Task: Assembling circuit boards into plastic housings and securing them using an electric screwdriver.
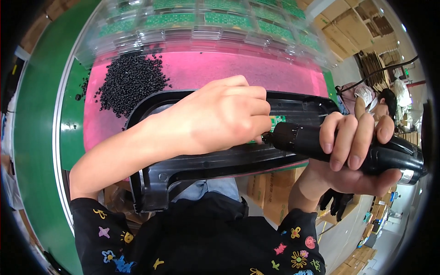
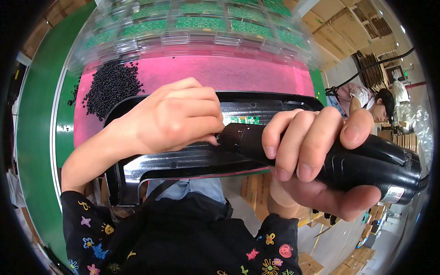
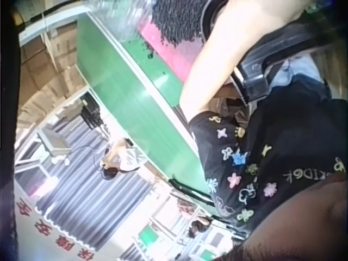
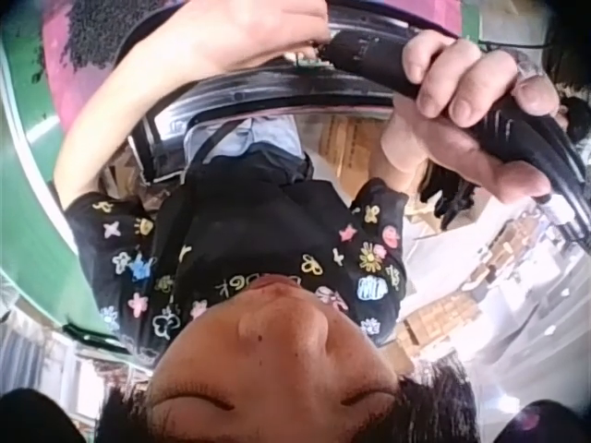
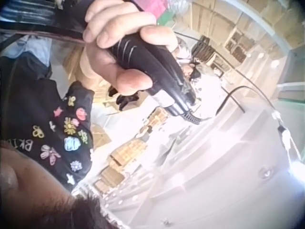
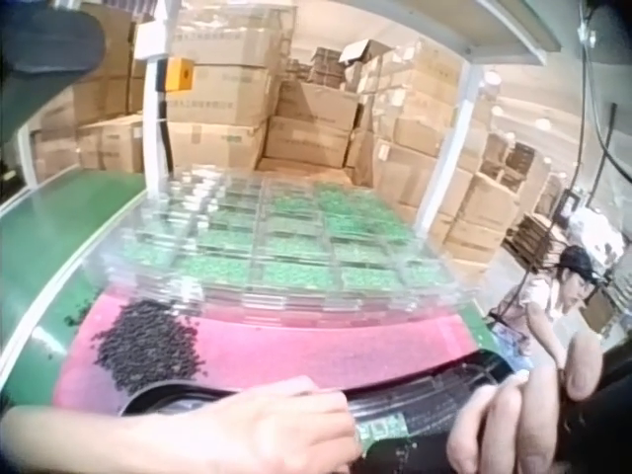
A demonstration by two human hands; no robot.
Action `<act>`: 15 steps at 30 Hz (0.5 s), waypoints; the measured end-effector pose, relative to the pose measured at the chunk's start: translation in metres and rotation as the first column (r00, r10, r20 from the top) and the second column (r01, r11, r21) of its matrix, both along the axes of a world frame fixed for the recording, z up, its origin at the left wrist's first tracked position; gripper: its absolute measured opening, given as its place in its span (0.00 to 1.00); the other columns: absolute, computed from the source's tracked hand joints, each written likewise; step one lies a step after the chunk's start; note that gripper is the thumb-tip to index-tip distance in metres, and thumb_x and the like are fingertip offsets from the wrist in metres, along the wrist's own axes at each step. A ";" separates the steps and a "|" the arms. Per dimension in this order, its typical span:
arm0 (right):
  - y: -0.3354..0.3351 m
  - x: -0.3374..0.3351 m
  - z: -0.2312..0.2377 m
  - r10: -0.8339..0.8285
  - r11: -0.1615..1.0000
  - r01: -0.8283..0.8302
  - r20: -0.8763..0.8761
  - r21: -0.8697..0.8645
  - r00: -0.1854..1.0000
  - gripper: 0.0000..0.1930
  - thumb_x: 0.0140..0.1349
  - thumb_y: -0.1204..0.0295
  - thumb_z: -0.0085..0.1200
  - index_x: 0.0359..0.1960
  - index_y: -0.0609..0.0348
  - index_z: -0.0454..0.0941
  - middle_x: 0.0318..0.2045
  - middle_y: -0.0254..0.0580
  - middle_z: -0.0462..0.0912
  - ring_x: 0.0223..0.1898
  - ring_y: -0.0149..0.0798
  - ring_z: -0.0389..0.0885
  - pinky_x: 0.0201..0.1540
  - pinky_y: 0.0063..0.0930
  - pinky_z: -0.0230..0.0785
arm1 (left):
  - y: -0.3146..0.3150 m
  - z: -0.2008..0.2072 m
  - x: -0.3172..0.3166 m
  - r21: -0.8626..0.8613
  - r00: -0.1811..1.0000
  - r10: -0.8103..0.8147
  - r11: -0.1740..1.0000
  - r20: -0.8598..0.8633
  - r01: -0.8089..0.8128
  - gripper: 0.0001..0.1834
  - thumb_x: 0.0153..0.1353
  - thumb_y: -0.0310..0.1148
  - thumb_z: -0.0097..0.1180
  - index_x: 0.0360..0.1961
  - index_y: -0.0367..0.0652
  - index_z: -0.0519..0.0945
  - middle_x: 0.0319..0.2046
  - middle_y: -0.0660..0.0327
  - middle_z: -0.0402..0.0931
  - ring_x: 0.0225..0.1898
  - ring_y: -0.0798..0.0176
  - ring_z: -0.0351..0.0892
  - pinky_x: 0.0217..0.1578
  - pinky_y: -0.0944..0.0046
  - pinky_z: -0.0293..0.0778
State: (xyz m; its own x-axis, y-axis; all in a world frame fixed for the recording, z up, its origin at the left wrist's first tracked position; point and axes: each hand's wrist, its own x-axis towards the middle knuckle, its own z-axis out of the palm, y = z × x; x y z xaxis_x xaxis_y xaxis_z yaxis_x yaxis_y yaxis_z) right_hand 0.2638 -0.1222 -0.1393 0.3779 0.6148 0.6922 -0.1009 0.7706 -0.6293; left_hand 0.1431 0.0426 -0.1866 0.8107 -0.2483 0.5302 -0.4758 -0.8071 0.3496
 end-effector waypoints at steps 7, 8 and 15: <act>-0.008 0.002 0.007 -0.009 1.000 0.008 0.027 0.015 1.000 0.24 0.58 0.50 0.56 0.44 0.56 0.66 0.21 0.28 0.72 0.15 0.24 0.70 0.25 0.23 0.65 | 0.001 0.006 -0.005 0.081 0.994 0.109 0.991 0.024 -0.111 0.08 0.46 0.31 0.67 0.25 0.42 0.80 0.26 0.66 0.77 0.34 0.63 0.76 0.37 0.63 0.69; -0.011 0.004 0.009 -0.020 0.999 0.018 0.052 0.040 0.998 0.24 0.58 0.51 0.56 0.43 0.56 0.67 0.20 0.28 0.72 0.15 0.24 0.70 0.25 0.22 0.65 | 0.000 0.004 -0.002 -0.023 0.995 0.098 0.995 -0.016 -0.099 0.07 0.45 0.30 0.67 0.25 0.43 0.80 0.25 0.67 0.77 0.34 0.63 0.77 0.36 0.63 0.68; -0.011 0.003 0.008 -0.039 0.995 0.034 0.058 0.099 0.998 0.23 0.56 0.52 0.59 0.41 0.56 0.67 0.20 0.27 0.72 0.15 0.24 0.70 0.25 0.21 0.65 | -0.005 -0.001 0.002 -0.266 0.996 0.032 0.963 -0.082 -0.052 0.08 0.46 0.29 0.69 0.27 0.41 0.82 0.28 0.65 0.81 0.32 0.61 0.78 0.34 0.62 0.68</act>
State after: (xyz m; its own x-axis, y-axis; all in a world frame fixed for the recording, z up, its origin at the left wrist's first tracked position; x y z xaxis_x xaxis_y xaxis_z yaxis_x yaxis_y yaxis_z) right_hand 0.2667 -0.1332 -0.1315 0.3547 0.5297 0.7705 -0.0358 0.8312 -0.5549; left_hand 0.1450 0.0381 -0.1881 0.8578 -0.0706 0.5092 -0.4072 -0.6979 0.5892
